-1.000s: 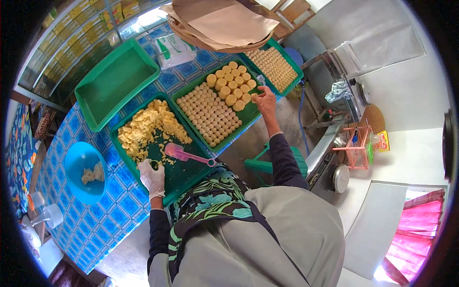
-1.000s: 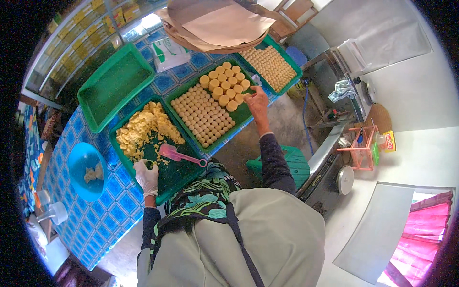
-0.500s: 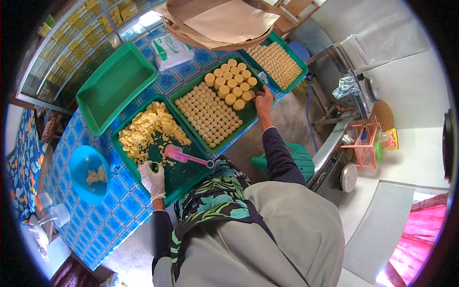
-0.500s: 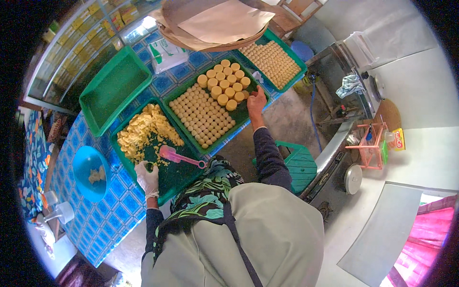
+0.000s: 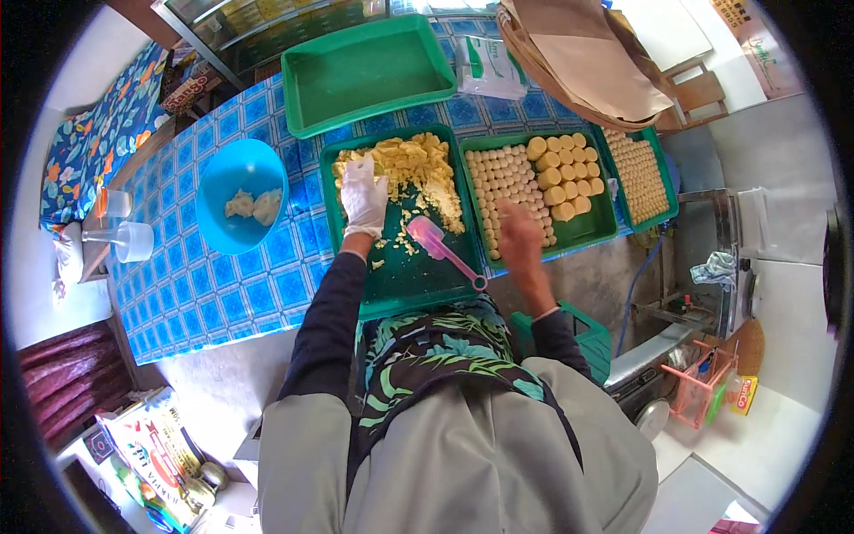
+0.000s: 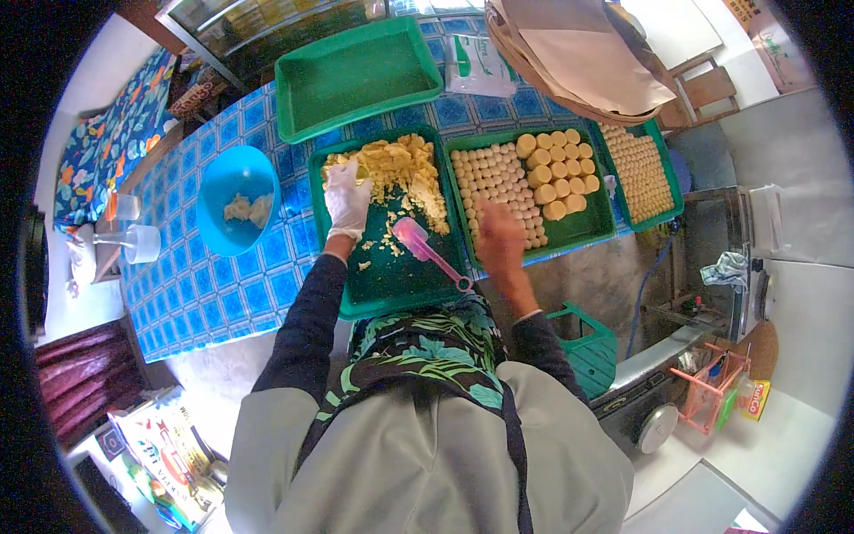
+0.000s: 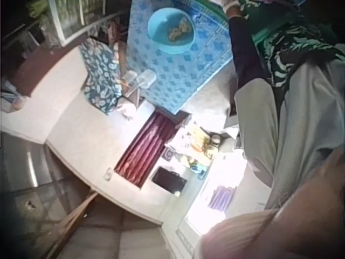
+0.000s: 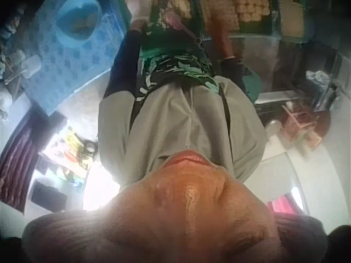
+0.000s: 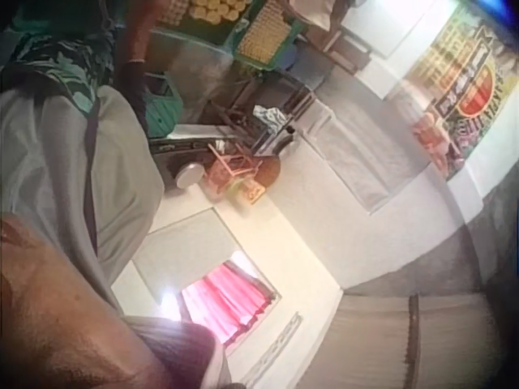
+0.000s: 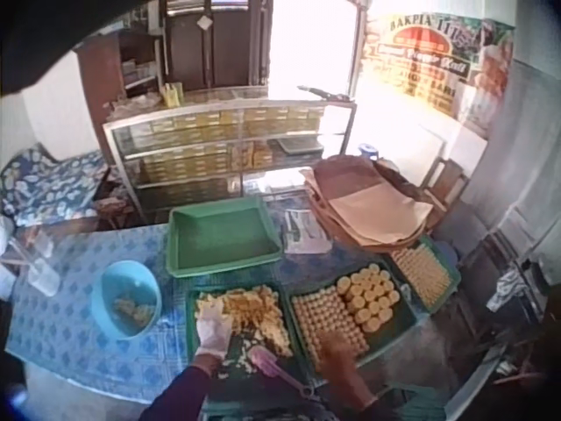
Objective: The person uses a small scoop to take portions of a yellow mixture from a green tray and places them into dough circles, then rolls the dough into balls and places them onto a large tray.
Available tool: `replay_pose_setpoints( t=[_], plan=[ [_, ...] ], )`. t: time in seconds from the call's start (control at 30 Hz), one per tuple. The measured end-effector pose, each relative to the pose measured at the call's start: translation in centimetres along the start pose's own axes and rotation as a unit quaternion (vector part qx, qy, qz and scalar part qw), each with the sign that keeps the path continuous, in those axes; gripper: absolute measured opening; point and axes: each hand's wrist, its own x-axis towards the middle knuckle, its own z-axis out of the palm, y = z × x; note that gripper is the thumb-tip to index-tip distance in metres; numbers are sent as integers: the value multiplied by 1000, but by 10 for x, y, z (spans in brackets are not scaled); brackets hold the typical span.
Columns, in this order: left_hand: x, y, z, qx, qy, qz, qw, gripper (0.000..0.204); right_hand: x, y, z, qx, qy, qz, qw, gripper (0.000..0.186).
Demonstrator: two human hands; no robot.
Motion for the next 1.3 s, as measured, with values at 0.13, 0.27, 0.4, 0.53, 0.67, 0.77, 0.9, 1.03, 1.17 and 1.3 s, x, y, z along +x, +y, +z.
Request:
replay_pose_setpoints(
  t=[0.13,0.27,0.4,0.53,0.67,0.77,0.9,1.03,1.17,1.3],
  plan=[
    [-3,-4,16,78,-139,-14,987,35,-15,-52,26,57,-106,-7,993,30],
    [-11,-9,11,46,-216,-46,974,24,-30,-69,54,-82,-203,-39,975,21],
    [-46,-5,-9,-83,-171,-100,977,31,-36,-84,59,-30,-273,119,954,43],
    [-60,-12,-5,-98,-106,-121,982,42,-30,-84,66,120,-187,81,972,39],
    [-58,-16,-10,-104,-161,-192,962,44,3,-106,90,-1,-213,29,977,34],
    [-58,-17,-8,-124,-148,-227,955,52,10,-108,117,30,-173,-102,979,42],
    [-65,-12,-16,-164,-140,-214,953,60,29,-109,125,-50,-199,-171,964,48],
    [-73,-23,-3,-464,-91,-381,795,49,38,-119,132,1,-233,-148,961,41],
    [-70,-16,4,-491,-62,-384,779,46,38,-98,129,-20,-274,-89,957,35],
    [-74,-19,14,-517,9,-415,749,40,46,-103,108,22,-296,-70,952,31]
  ],
)
